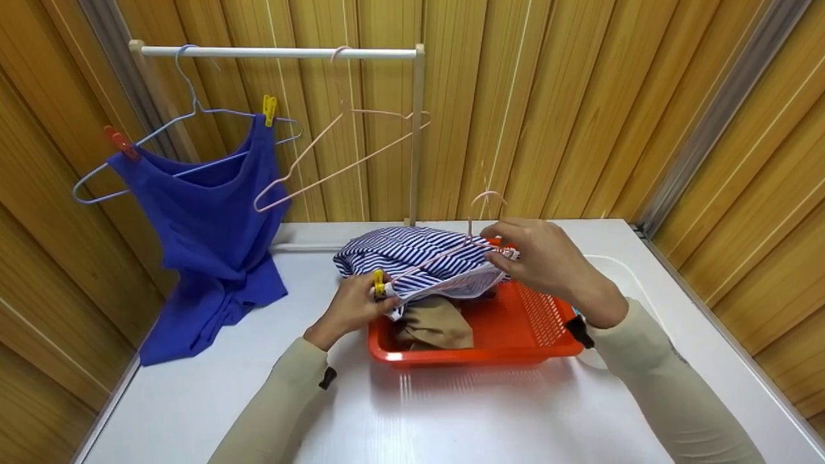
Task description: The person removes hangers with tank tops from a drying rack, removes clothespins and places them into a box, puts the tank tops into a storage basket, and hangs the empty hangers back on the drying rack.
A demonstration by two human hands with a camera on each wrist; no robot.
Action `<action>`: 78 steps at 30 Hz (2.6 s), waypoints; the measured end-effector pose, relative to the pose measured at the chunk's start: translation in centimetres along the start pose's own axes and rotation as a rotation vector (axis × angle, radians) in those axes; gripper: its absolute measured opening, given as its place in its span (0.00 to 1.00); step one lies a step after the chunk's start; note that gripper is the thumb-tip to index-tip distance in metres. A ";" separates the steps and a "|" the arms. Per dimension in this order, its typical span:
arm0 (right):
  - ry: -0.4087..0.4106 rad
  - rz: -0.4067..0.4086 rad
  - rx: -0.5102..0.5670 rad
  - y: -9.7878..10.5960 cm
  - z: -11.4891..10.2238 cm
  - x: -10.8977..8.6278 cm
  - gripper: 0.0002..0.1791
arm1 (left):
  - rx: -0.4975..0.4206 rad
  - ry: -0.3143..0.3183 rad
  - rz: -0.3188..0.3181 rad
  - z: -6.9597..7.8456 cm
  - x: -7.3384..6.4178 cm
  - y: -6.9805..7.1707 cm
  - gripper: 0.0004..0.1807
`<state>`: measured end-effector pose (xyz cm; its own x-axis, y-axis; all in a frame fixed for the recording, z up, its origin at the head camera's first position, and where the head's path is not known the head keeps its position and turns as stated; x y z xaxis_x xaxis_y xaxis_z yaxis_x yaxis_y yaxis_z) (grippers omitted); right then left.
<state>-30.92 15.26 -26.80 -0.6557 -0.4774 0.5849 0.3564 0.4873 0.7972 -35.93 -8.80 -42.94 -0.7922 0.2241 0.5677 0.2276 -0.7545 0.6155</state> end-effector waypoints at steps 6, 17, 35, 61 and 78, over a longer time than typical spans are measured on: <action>0.106 -0.040 0.111 -3.1 -4.1 2.1 0.15 | -0.014 -0.010 0.003 0.1 0.0 0.0 0.16; 0.097 -0.245 0.129 -11.1 -7.7 4.3 0.20 | -0.006 -0.073 0.056 0.2 0.0 0.1 0.14; 0.121 -0.202 0.074 -14.5 -8.7 4.9 0.10 | -0.020 -0.064 0.062 0.1 0.0 0.1 0.12; 0.105 0.093 0.221 -6.5 -5.9 4.5 0.14 | -0.004 -0.026 0.014 -0.1 0.2 -0.2 0.14; -0.085 0.268 0.061 2.4 5.6 -2.7 0.16 | -0.016 -0.015 0.015 -0.2 0.2 -0.2 0.13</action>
<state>-32.03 21.74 -27.30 -0.5978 -0.2639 0.7569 0.4854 0.6323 0.6039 -36.29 -8.71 -43.04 -0.7798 0.2218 0.5854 0.2307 -0.7676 0.5980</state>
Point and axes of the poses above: each hand's wrist, its own x-axis towards the middle knuckle, its own y-axis out of the back of the hand, z = x × y, the point moved 8 cm from there along x, towards the middle knuckle, and after that the axes turned 9 degrees about z, right-handed, at the moved point
